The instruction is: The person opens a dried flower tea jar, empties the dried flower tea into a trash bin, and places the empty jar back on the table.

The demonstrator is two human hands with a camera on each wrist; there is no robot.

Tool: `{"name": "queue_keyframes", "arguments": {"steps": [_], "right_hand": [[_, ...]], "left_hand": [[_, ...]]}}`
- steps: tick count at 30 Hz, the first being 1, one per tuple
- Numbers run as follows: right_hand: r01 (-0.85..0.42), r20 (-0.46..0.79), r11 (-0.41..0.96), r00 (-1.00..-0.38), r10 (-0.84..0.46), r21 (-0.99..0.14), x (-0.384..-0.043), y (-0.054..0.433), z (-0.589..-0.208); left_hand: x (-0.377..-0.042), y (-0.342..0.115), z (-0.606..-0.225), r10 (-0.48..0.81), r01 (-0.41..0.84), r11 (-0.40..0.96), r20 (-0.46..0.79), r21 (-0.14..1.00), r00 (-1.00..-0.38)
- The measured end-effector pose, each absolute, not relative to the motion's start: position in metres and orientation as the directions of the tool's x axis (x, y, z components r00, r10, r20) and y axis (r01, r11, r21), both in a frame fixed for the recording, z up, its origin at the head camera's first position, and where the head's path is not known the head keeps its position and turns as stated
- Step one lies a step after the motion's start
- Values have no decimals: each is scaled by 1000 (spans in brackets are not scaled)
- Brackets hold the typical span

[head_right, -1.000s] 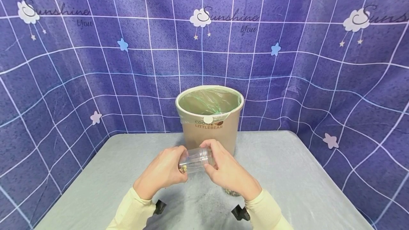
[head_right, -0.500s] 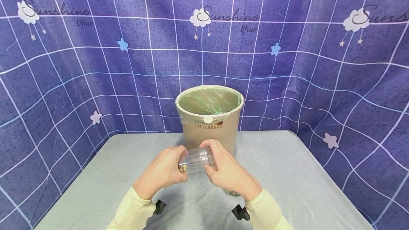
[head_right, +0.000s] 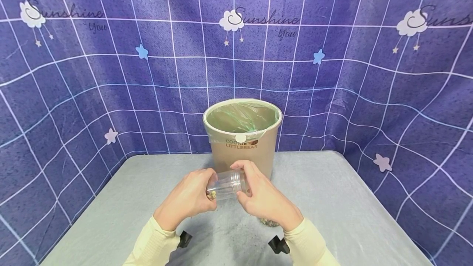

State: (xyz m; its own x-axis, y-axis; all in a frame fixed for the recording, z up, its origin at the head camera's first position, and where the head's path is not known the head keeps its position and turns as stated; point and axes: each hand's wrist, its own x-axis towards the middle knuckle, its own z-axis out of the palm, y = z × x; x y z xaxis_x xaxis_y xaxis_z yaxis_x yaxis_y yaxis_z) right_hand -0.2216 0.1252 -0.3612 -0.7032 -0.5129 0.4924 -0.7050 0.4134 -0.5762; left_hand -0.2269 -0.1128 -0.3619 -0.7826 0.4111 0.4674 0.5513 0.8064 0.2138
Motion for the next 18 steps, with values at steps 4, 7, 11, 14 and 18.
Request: {"name": "queue_keyframes", "arguments": {"steps": [4, 7, 11, 14, 18], "right_hand": [[-721, 512, 412, -689, -512, -558, -223, 125, -363], [-731, 526, 416, -680, -511, -541, -224, 125, -363], [-721, 528, 427, -692, -493, -546, -224, 124, -364], [-690, 510, 435, -723, -467, -579, -224, 124, -363], [-654, 497, 448, -755, -427, -609, -225, 123, -363]], "left_hand": [[-227, -113, -362, 412, 553, 805, 470, 213, -780], [-227, -113, -362, 413, 555, 804, 471, 214, -780], [-226, -113, -361, 414, 552, 806, 463, 214, -784], [-225, -113, -360, 415, 551, 807, 457, 215, -787], [-225, -112, -360, 418, 553, 807, 460, 208, -783]]}}
